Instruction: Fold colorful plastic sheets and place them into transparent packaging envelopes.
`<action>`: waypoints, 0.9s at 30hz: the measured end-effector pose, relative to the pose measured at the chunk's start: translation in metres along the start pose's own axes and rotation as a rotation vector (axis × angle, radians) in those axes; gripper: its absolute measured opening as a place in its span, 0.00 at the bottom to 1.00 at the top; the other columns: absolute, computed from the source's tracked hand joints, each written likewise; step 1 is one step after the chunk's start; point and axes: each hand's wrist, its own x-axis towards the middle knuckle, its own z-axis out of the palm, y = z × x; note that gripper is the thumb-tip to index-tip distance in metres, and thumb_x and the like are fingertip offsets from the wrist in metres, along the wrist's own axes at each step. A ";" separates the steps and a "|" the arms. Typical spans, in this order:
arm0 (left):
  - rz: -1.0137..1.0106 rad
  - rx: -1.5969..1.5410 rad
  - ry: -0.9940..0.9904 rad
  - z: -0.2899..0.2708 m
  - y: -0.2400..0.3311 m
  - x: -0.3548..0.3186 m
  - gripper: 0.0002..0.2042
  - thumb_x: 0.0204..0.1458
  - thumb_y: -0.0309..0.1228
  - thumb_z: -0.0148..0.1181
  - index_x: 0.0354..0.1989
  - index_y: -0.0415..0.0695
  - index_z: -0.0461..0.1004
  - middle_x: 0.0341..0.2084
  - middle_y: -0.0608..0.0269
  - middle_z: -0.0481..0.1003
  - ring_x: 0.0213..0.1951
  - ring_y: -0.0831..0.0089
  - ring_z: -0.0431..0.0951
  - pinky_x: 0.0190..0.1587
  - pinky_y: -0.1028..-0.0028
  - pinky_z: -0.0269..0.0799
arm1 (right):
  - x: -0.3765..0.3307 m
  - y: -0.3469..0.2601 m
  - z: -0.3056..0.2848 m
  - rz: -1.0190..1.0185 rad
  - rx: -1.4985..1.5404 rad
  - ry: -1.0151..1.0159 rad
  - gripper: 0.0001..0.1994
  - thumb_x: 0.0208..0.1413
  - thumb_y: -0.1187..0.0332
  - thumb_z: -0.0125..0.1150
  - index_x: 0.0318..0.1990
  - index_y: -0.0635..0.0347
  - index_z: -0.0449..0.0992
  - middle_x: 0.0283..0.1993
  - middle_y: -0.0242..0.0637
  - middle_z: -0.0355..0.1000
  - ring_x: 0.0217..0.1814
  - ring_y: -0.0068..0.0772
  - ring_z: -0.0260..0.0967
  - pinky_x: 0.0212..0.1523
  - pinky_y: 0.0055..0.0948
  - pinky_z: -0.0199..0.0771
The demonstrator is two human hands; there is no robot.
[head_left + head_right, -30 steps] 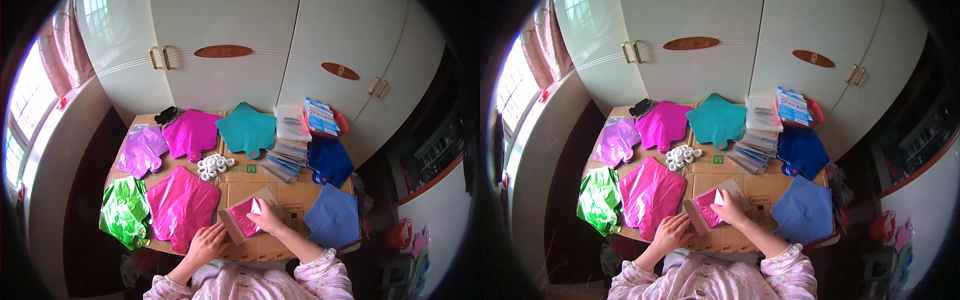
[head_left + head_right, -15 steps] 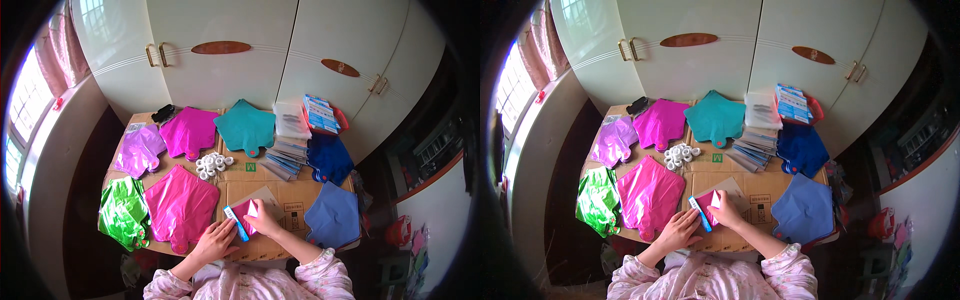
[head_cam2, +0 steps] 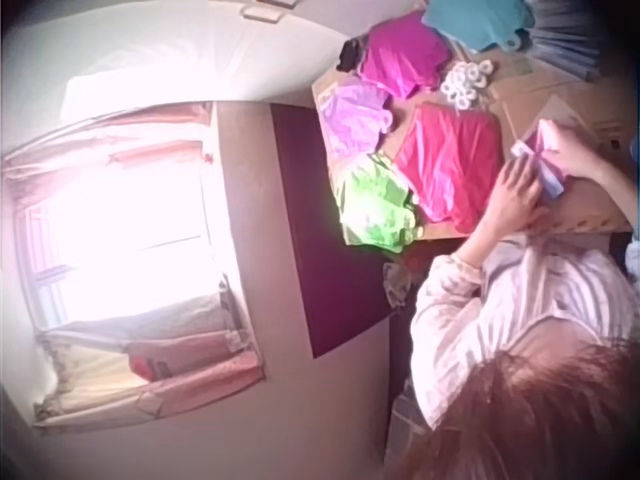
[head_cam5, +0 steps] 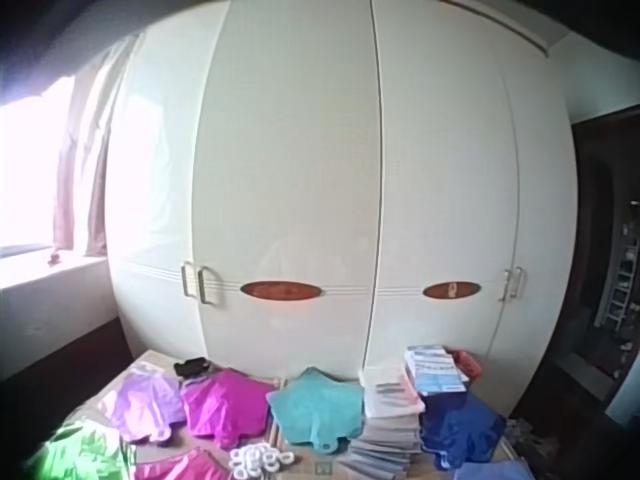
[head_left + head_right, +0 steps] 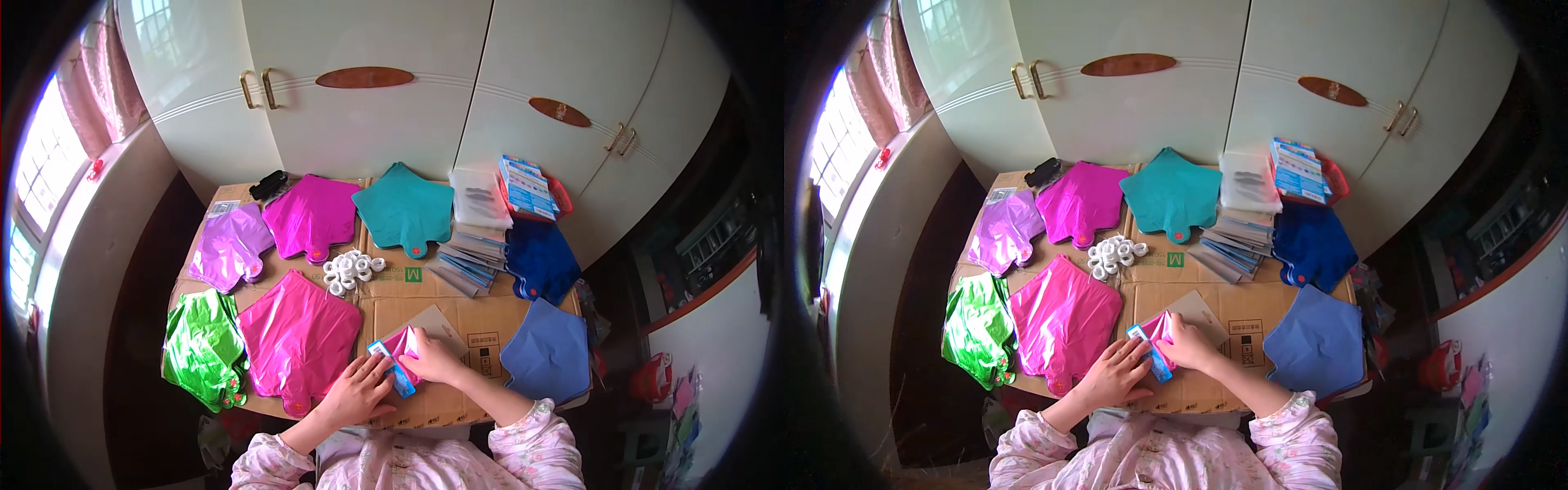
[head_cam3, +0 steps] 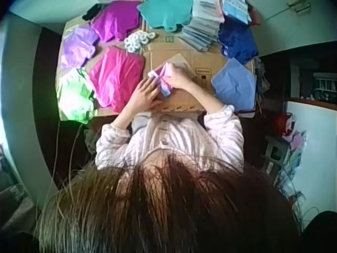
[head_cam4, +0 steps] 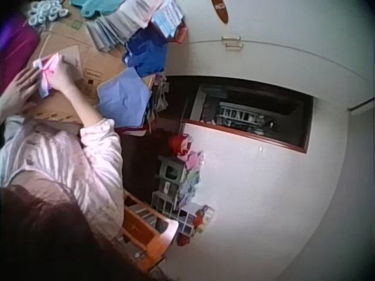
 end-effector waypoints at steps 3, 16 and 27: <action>0.009 0.011 -0.025 -0.005 0.002 0.002 0.28 0.49 0.54 0.55 0.49 0.42 0.68 0.56 0.48 0.64 0.61 0.52 0.61 0.61 0.54 0.56 | -0.003 -0.007 -0.016 -0.066 -0.272 0.019 0.35 0.52 0.51 0.59 0.61 0.65 0.57 0.58 0.56 0.63 0.60 0.55 0.62 0.57 0.45 0.64; 0.031 0.003 -0.076 -0.005 -0.004 0.003 0.30 0.48 0.57 0.53 0.50 0.46 0.66 0.59 0.47 0.59 0.62 0.46 0.58 0.62 0.49 0.51 | 0.018 0.048 -0.050 -0.694 -0.613 -0.256 0.44 0.43 0.37 0.53 0.68 0.44 0.52 0.72 0.29 0.48 0.74 0.47 0.40 0.70 0.47 0.39; 0.019 0.059 -0.046 -0.005 0.012 0.000 0.34 0.45 0.64 0.52 0.62 0.68 0.62 0.58 0.44 0.59 0.59 0.43 0.59 0.55 0.42 0.56 | 0.029 0.030 -0.059 -0.670 -0.505 -0.337 0.37 0.44 0.43 0.61 0.63 0.45 0.63 0.67 0.28 0.57 0.72 0.43 0.44 0.69 0.50 0.40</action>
